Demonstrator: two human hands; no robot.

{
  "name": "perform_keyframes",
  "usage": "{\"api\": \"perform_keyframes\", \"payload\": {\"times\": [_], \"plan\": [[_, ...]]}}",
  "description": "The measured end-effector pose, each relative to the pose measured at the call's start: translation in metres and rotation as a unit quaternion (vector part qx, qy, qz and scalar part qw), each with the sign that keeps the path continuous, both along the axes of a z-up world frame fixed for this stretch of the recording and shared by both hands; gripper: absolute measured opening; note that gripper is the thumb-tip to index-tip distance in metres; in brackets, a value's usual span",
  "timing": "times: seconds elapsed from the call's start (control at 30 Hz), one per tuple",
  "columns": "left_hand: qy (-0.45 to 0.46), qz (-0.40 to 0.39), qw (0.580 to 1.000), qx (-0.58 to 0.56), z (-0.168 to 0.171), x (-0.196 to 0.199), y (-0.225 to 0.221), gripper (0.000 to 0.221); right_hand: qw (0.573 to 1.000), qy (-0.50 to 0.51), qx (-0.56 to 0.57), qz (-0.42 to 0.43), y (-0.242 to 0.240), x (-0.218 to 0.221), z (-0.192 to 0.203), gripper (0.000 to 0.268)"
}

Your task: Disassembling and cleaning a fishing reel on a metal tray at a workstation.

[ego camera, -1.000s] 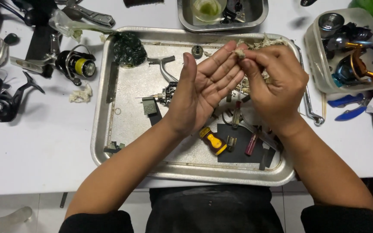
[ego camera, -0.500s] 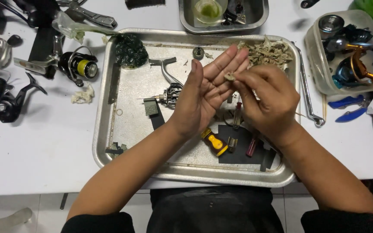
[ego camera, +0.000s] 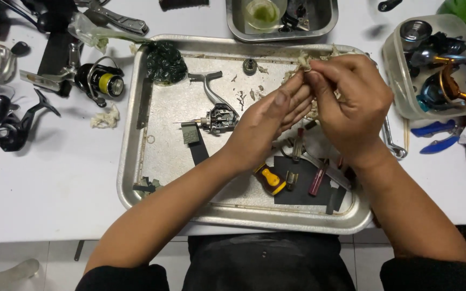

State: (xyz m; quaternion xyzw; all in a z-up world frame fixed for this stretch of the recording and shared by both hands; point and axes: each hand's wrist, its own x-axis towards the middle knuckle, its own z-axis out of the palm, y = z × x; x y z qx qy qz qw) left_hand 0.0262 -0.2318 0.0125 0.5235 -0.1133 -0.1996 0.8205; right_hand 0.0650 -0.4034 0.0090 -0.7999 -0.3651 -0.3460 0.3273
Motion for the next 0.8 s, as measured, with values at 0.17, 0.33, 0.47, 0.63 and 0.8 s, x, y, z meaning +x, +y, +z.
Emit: {"api": "perform_keyframes", "payload": {"times": [0.17, 0.33, 0.47, 0.63, 0.8], "plan": [[-0.097, 0.022, 0.992, 0.075, -0.005, 0.002, 0.003, 0.069, 1.0, -0.027, -0.006, -0.003, 0.009, -0.01, -0.004, 0.003], [-0.224, -0.029, 0.949, 0.219, 0.035, -0.009, 0.023, 0.055, 0.997, 0.018, -0.041, -0.059, -0.024, 0.015, -0.003, 0.004], [-0.253, 0.047, 0.936, 0.241, 0.046, -0.011, 0.06, 0.066, 0.986, 0.088, -0.13, -0.059, -0.046, 0.024, -0.007, 0.021], [-0.295, 0.119, 0.892, 0.321, 0.058, -0.029, 0.13, 0.058, 0.948, 0.135, -0.259, -0.131, -0.049, 0.028, -0.016, 0.01], [-0.317, 0.186, 0.84, 0.398, 0.044, -0.049, 0.171, 0.057, 0.907, 0.208, -0.338, -0.142, -0.049, 0.011, 0.002, 0.04]]}}
